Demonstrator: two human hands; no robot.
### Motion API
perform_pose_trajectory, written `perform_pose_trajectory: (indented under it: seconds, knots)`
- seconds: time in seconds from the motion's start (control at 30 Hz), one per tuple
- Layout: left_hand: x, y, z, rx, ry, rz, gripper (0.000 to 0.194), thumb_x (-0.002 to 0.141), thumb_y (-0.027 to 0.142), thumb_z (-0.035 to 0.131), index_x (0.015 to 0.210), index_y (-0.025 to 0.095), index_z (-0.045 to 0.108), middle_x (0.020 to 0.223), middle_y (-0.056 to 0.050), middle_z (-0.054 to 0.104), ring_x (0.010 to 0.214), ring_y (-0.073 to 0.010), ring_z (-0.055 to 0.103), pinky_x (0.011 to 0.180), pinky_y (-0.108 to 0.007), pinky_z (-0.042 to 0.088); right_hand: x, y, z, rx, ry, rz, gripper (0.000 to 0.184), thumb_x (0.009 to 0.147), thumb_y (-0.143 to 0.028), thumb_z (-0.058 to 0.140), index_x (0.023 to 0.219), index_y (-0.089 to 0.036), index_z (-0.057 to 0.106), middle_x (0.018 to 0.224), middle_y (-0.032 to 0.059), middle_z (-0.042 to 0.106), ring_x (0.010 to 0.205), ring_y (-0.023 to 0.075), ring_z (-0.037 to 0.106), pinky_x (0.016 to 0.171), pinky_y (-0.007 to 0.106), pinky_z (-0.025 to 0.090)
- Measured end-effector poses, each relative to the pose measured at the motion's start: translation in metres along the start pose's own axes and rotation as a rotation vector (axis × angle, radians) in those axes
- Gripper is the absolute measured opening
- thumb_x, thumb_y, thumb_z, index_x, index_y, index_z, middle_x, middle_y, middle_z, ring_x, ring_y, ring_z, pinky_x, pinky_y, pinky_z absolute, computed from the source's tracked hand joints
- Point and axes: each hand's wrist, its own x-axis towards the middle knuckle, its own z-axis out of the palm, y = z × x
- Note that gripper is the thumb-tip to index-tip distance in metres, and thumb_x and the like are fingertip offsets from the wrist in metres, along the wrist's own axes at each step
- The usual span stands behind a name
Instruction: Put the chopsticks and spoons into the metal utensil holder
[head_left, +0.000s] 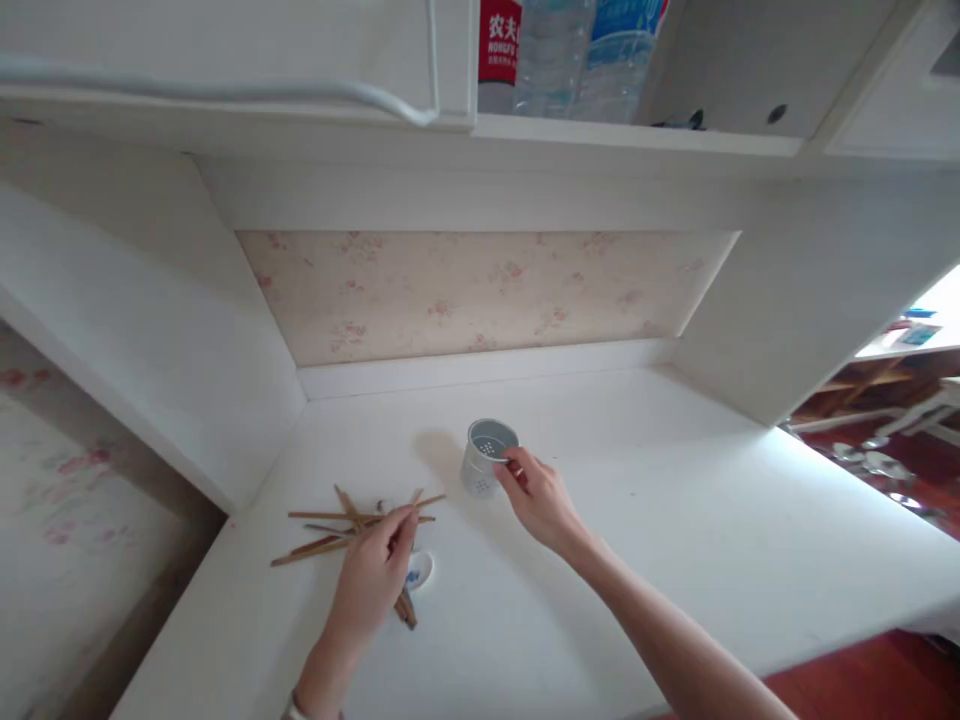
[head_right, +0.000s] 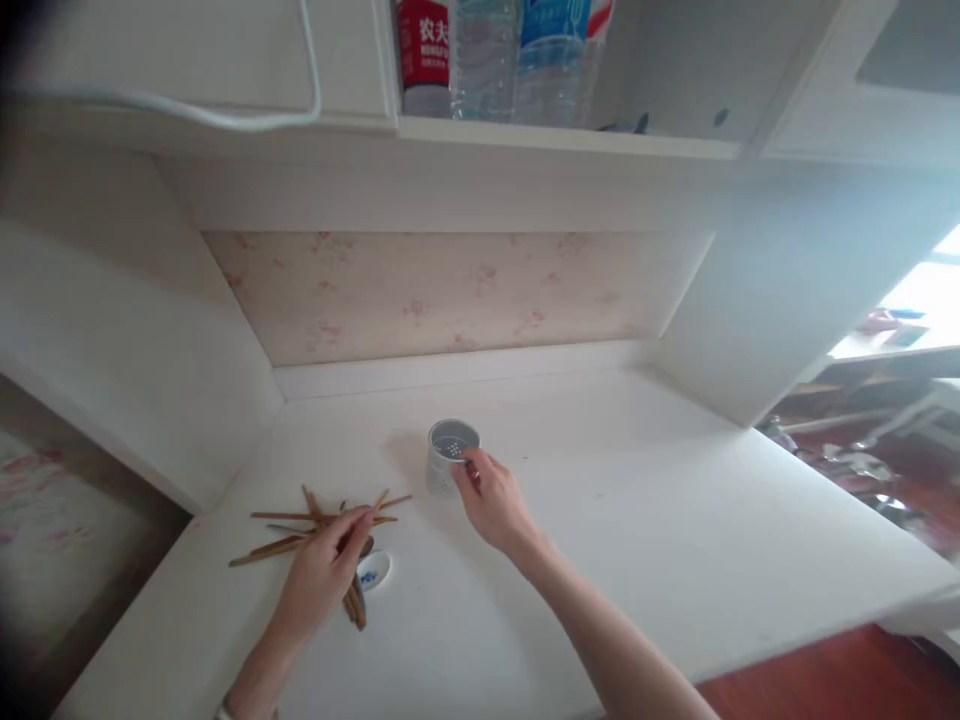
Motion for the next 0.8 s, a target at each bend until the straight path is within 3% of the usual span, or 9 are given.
perform_pose_trajectory:
  seconds: [0.17,0.33,0.43,0.57,0.7,0.8]
  knots:
    - [-0.012,0.020,0.019,0.276,-0.087,0.135,0.034,0.097,0.037,0.038,0.110,0.025,0.067,0.098,-0.003,0.076,0.084,-0.0202,0.072,0.074,-0.029,0.054,-0.026,0.014,-0.012,-0.021,0.006,-0.023,0.022,0.095,-0.038,0.046,0.101,-0.024,0.062,0.075,0.0014,0.063,0.063,0.0161,0.056,0.059,0.026,0.039]
    - [-0.024,0.069,0.039,0.366,-0.251,0.231,0.033,0.099,0.031,0.033,0.104,0.028,0.066,0.091,-0.004,0.073,0.085,-0.0200,0.070,0.073,-0.030,0.052,-0.035,0.028,-0.015,0.007,-0.045,-0.076,0.020,0.095,-0.035,0.046,0.100,-0.024,0.062,0.077,0.0020,0.063,0.061,0.0153,0.055,0.059,0.026,0.039]
    - [-0.023,0.090,0.058,0.362,-0.347,0.222,0.032,0.098,0.029,0.035,0.094,0.025,0.066,0.088,-0.005,0.071,0.085,-0.0197,0.068,0.073,-0.029,0.051,-0.039,0.035,-0.015,0.069,-0.050,-0.087,0.018,0.092,-0.034,0.051,0.101,-0.024,0.063,0.071,0.0005,0.060,0.057,0.0142,0.052,0.056,0.026,0.039]
    - [-0.022,0.094,0.087,0.428,-0.405,0.181,0.032,0.097,0.026,0.034,0.092,0.020,0.066,0.090,-0.008,0.070,0.083,-0.0214,0.068,0.073,-0.031,0.050,-0.047,0.048,-0.009,0.251,0.021,-0.096,0.026,0.088,-0.033,0.055,0.113,-0.024,0.054,0.066,-0.0036,0.051,0.053,0.0128,0.047,0.052,0.025,0.037]
    - [-0.026,0.094,0.106,0.432,-0.383,0.201,0.028,0.095,0.025,0.037,0.092,0.019,0.065,0.092,-0.009,0.068,0.087,-0.0228,0.065,0.080,-0.036,0.048,-0.043,0.067,-0.003,0.436,0.311,0.100,0.019,0.084,-0.037,0.058,0.086,-0.024,0.045,0.064,-0.0067,0.038,0.054,0.0123,0.040,0.050,0.024,0.033]
    - [-0.026,0.096,0.112,0.434,-0.376,0.196,0.029,0.095,0.025,0.037,0.090,0.019,0.065,0.092,-0.009,0.067,0.087,-0.0235,0.064,0.082,-0.039,0.047,-0.029,0.083,-0.001,0.504,0.315,0.324,0.026,0.081,-0.036,0.060,0.072,-0.024,0.039,0.060,-0.0078,0.033,0.052,0.0118,0.034,0.049,0.024,0.028]
